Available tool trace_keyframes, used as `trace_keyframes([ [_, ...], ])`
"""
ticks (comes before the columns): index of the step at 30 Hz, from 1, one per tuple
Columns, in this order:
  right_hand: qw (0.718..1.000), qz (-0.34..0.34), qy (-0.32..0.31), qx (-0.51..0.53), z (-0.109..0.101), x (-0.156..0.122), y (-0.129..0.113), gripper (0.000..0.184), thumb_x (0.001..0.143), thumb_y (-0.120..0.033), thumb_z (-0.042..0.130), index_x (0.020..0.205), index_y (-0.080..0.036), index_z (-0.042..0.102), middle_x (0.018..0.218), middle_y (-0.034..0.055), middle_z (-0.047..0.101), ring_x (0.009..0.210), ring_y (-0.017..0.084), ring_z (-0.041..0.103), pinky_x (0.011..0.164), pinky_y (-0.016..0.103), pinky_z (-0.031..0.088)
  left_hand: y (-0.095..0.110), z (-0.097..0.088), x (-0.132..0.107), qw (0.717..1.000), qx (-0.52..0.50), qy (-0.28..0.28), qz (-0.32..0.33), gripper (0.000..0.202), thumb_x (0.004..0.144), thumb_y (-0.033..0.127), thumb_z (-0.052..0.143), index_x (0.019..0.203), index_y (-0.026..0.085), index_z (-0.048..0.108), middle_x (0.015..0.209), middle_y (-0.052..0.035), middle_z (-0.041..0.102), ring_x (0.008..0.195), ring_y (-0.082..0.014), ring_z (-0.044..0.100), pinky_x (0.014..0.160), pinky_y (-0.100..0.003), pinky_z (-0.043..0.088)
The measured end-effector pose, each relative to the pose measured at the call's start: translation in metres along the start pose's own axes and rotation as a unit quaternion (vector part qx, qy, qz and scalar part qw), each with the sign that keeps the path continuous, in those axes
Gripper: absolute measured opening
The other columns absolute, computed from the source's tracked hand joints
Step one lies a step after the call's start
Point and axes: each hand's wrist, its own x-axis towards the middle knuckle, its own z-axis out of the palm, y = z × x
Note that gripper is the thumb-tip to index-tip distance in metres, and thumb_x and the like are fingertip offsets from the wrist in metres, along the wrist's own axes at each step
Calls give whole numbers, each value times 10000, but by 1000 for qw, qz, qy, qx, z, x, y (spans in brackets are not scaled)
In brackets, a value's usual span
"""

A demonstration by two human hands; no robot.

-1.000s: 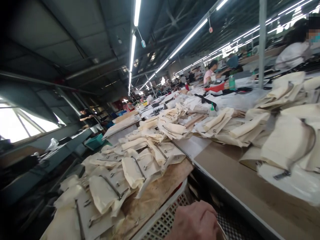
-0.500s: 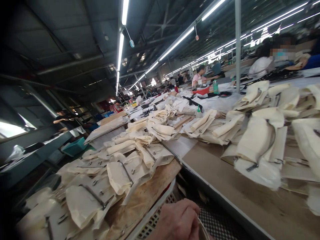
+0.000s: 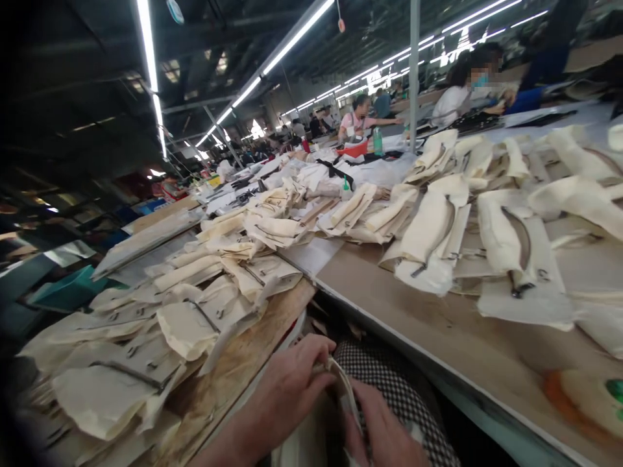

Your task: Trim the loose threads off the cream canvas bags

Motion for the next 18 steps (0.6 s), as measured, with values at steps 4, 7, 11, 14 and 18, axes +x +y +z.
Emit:
trace_keyframes([
  [4,997,-19,73,-21,11,1,5,350,955,-267,379,1282,-304,497,1168,-1,699,940,150,722,641,172,610,0,2,2,1000,-5,11,19,208,832,35,609,922,206,535,969,-5,649,887,-191,636,801,-304,517],
  [7,993,-28,112,-40,20,2,3,336,961,-267,345,1248,-285,520,1132,13,711,916,154,727,669,187,612,-1,5,2,997,6,59,58,189,838,22,582,876,199,529,984,-16,661,863,-187,650,761,-299,522],
  [11,989,-35,125,-71,20,1,0,334,974,-268,342,1252,-274,528,1132,13,715,915,151,727,668,185,611,1,9,2,988,40,113,97,136,893,59,521,878,194,535,984,-29,676,834,-192,666,706,-313,524],
  [14,990,-26,121,-71,19,0,0,352,973,-273,350,1270,-262,539,1156,21,713,939,163,725,677,195,617,2,11,5,987,46,117,98,142,872,52,514,838,188,533,975,-34,684,809,-199,669,698,-331,530],
  [18,990,-7,127,-57,19,-3,1,390,960,-297,382,1303,-285,569,1172,18,710,940,193,729,748,249,626,0,8,9,991,-13,92,95,187,783,4,551,774,188,514,1031,-19,694,884,-192,670,760,-317,539],
])
